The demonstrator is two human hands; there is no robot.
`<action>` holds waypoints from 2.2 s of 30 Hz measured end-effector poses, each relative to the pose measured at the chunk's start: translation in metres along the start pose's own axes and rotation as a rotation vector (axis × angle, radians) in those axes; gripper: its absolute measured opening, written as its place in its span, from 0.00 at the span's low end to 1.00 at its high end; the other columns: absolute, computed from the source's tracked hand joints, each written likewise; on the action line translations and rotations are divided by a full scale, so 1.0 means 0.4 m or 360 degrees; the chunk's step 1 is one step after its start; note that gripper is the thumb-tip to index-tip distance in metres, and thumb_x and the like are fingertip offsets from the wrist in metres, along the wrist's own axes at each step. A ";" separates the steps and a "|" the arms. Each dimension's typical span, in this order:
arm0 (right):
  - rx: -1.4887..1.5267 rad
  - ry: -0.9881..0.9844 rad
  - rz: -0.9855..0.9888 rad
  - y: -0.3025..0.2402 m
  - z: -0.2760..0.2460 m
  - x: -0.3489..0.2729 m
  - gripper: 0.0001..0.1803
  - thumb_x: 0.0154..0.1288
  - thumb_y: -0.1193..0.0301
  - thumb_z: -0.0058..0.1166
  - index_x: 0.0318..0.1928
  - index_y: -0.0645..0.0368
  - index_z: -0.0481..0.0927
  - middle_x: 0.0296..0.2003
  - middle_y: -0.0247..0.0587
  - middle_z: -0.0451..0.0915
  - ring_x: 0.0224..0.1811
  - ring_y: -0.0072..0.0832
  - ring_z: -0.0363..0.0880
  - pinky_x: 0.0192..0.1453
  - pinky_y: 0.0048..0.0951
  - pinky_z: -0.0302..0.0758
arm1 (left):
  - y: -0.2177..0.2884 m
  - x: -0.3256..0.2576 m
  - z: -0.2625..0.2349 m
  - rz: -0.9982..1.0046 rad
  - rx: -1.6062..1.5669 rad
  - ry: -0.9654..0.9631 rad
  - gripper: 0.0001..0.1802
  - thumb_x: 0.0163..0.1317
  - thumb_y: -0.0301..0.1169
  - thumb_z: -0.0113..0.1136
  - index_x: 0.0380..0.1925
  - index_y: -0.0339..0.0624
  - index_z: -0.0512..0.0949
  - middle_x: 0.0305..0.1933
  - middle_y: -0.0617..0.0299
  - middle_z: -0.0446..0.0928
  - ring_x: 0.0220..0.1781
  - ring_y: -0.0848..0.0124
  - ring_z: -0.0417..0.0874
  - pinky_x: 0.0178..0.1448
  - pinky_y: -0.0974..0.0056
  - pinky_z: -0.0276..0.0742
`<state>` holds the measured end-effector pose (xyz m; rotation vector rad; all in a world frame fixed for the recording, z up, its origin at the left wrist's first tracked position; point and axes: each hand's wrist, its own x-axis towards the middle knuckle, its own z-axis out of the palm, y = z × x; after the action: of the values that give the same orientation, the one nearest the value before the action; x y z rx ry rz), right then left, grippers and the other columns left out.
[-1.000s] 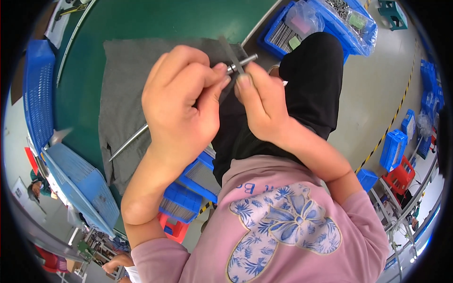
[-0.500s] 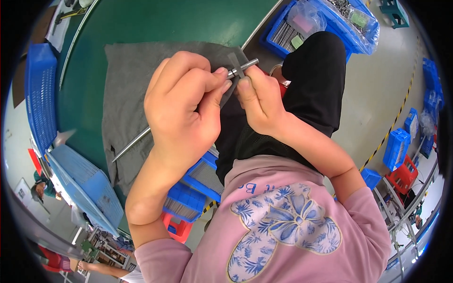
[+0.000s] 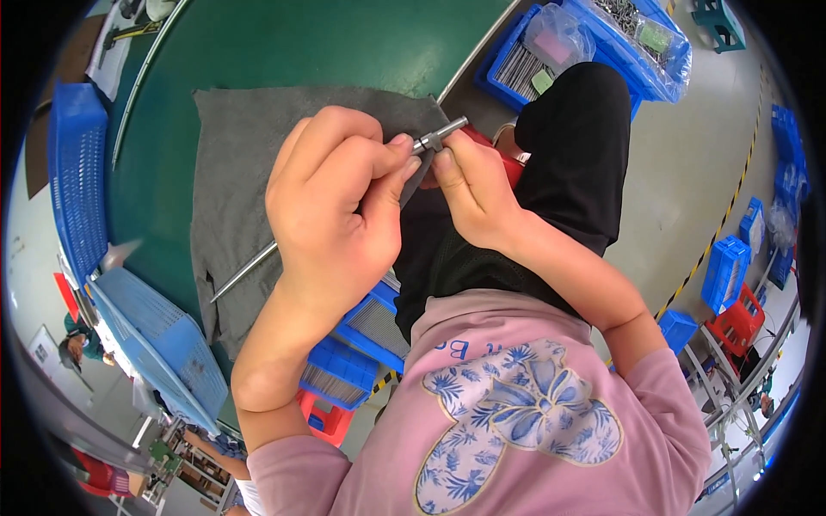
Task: Filing the ends of metal rods to smooth them and then measuring their diameter with a digital micrometer.
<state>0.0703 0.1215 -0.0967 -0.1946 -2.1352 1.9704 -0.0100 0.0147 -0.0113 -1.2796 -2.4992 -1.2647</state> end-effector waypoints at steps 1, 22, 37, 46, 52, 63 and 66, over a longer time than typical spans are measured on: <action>0.0003 0.0001 0.0006 -0.004 0.002 -0.002 0.07 0.63 0.71 0.38 0.33 0.63 0.66 0.19 0.46 0.69 0.22 0.41 0.72 0.25 0.33 0.66 | 0.001 -0.005 -0.001 -0.0003 -0.0004 -0.0008 0.09 0.36 0.17 0.62 0.16 0.37 0.71 0.22 0.61 0.68 0.21 0.65 0.67 0.23 0.66 0.62; 0.0022 0.0000 -0.0172 0.009 -0.095 -0.063 0.09 0.61 0.74 0.39 0.24 0.64 0.67 0.19 0.40 0.68 0.17 0.31 0.68 0.23 0.26 0.65 | 0.000 -0.007 0.001 0.0050 0.0092 0.0005 0.09 0.37 0.18 0.62 0.19 0.38 0.73 0.22 0.61 0.68 0.22 0.66 0.68 0.23 0.66 0.63; 0.0056 0.0073 -0.0041 -0.104 -0.063 -0.049 0.12 0.60 0.77 0.41 0.19 0.63 0.66 0.12 0.39 0.66 0.12 0.29 0.66 0.17 0.26 0.62 | -0.008 -0.001 0.005 0.0368 0.0411 0.0068 0.11 0.37 0.19 0.63 0.26 0.39 0.77 0.24 0.63 0.69 0.23 0.67 0.67 0.23 0.67 0.64; 0.0030 -0.0002 0.0070 -0.132 -0.047 -0.037 0.11 0.60 0.76 0.41 0.20 0.64 0.66 0.12 0.40 0.66 0.12 0.31 0.66 0.18 0.27 0.62 | -0.014 -0.002 0.004 0.0293 0.0282 0.0047 0.12 0.36 0.20 0.63 0.26 0.39 0.76 0.24 0.63 0.69 0.23 0.67 0.67 0.24 0.66 0.64; 0.0072 -0.0032 0.0260 -0.144 -0.057 -0.042 0.12 0.62 0.76 0.40 0.21 0.64 0.66 0.12 0.38 0.67 0.13 0.24 0.65 0.20 0.24 0.62 | -0.014 0.000 0.003 0.0289 0.0269 0.0035 0.13 0.35 0.19 0.63 0.26 0.39 0.76 0.24 0.63 0.69 0.24 0.66 0.67 0.24 0.66 0.64; -0.0108 0.0086 0.0089 -0.100 -0.032 -0.027 0.10 0.60 0.75 0.43 0.22 0.63 0.65 0.11 0.45 0.63 0.12 0.38 0.64 0.16 0.31 0.57 | -0.017 -0.001 0.010 0.0336 0.0229 0.0031 0.14 0.32 0.18 0.61 0.25 0.38 0.75 0.24 0.62 0.69 0.24 0.65 0.69 0.25 0.65 0.65; -0.0112 0.0097 0.0084 -0.089 -0.028 -0.034 0.10 0.60 0.75 0.43 0.22 0.62 0.64 0.11 0.46 0.62 0.12 0.40 0.63 0.16 0.32 0.57 | -0.016 -0.002 0.012 0.0321 0.0226 0.0033 0.14 0.32 0.18 0.60 0.25 0.37 0.74 0.24 0.62 0.69 0.24 0.65 0.69 0.25 0.65 0.66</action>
<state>0.0884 0.1260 -0.0615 -0.3225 -2.1834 1.8933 -0.0126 0.0156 -0.0190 -1.4322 -2.3276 -1.0315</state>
